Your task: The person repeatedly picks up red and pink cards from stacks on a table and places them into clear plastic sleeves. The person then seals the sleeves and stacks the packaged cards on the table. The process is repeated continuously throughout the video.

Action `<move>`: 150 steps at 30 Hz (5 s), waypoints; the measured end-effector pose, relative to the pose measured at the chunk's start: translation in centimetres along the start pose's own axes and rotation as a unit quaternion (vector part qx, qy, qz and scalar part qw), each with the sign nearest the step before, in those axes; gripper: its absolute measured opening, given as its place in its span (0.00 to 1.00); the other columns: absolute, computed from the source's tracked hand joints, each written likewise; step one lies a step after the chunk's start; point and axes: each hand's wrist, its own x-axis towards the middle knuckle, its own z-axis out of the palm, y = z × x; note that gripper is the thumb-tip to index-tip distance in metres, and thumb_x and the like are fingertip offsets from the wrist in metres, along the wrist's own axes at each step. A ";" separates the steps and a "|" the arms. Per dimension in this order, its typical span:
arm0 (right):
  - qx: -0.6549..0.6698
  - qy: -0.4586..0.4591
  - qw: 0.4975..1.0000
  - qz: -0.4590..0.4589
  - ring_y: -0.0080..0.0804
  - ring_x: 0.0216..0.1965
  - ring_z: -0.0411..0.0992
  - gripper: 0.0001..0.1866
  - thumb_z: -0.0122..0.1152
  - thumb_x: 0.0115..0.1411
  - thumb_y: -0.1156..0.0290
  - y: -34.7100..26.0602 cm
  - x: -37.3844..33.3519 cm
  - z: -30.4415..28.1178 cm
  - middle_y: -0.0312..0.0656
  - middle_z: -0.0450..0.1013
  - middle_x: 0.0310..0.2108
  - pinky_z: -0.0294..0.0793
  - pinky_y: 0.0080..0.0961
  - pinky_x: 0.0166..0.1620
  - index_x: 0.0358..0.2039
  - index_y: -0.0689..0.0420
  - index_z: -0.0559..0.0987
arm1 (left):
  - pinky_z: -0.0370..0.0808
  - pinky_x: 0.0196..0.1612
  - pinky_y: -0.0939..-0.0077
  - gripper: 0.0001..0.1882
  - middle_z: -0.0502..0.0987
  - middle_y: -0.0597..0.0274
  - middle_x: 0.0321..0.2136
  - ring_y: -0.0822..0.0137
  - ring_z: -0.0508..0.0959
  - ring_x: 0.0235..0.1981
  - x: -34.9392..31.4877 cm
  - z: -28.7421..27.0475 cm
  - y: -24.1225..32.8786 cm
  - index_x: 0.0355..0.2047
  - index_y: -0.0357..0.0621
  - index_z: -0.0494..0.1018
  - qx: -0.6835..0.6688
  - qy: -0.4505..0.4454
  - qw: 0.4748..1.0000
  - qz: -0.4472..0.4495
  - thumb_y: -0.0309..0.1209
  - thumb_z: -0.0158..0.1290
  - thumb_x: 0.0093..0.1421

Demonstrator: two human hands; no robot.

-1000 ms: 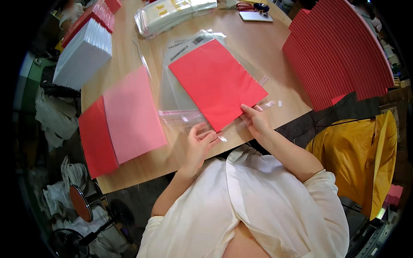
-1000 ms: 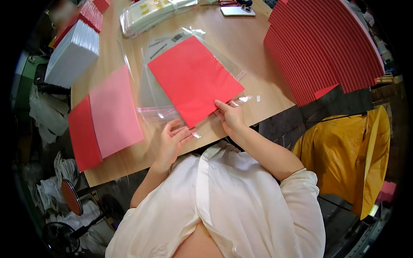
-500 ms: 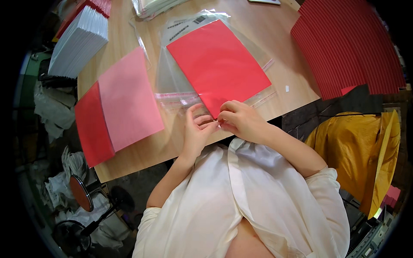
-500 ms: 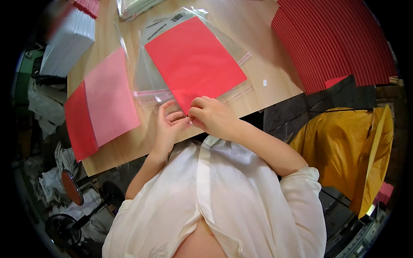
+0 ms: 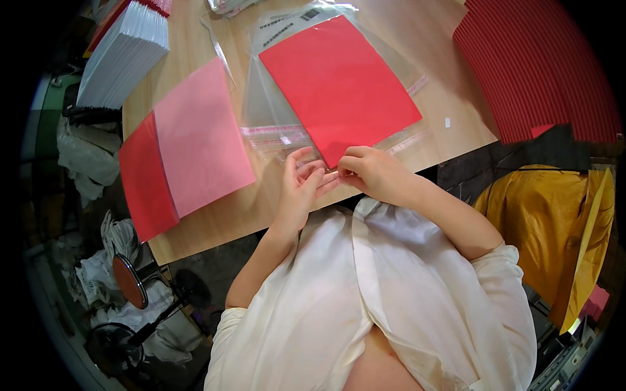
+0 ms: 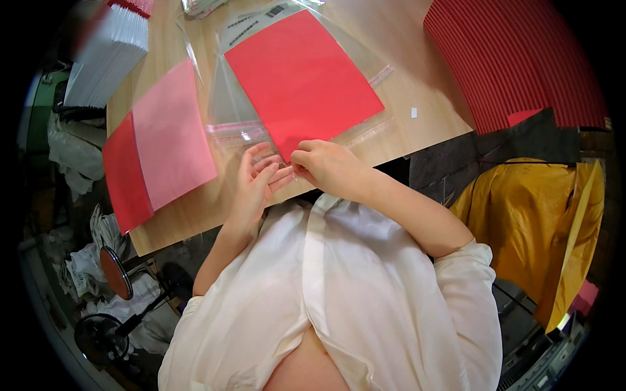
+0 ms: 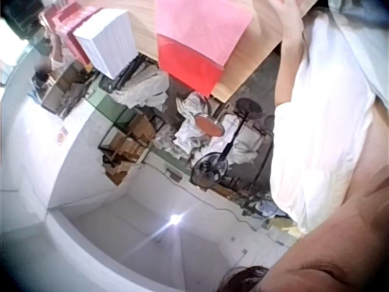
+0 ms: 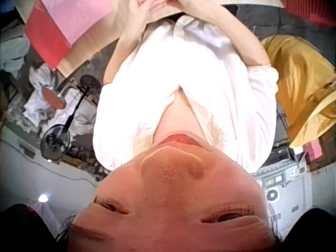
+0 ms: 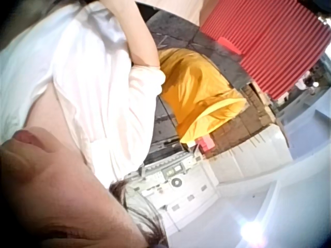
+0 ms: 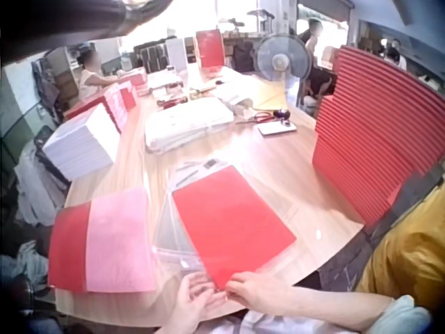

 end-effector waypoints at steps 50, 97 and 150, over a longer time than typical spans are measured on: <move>-0.020 0.182 0.971 0.152 0.30 0.30 0.67 0.09 0.68 0.52 0.73 8.2 -7.1 -8.8 0.40 0.68 0.33 0.70 0.24 0.37 0.31 0.62 0.78 | 0.63 0.28 0.78 0.06 0.65 0.64 0.32 0.72 0.66 0.29 1.1 -3.2 -0.7 0.24 0.39 0.77 0.470 0.116 0.806 0.340 0.21 0.64 0.48; -0.304 -0.031 0.952 0.025 0.38 0.71 0.42 0.43 0.48 0.61 0.44 4.3 -2.0 -4.7 0.49 0.48 0.69 0.30 0.50 0.69 0.65 0.66 0.55 | 0.69 0.55 0.72 0.32 0.70 0.52 0.53 0.64 0.71 0.53 10.6 0.2 1.8 0.62 0.34 0.54 0.255 0.088 0.941 0.204 0.24 0.53 0.60; -0.439 0.328 0.815 0.191 0.38 0.30 0.78 0.16 0.60 0.60 0.61 -4.1 -12.0 -43.0 0.50 0.79 0.32 0.75 0.28 0.36 0.40 0.60 0.83 | 0.75 0.46 0.73 0.30 0.72 0.58 0.49 0.67 0.75 0.44 4.5 20.8 14.5 0.61 0.48 0.63 0.477 -0.297 0.724 0.400 0.21 0.53 0.57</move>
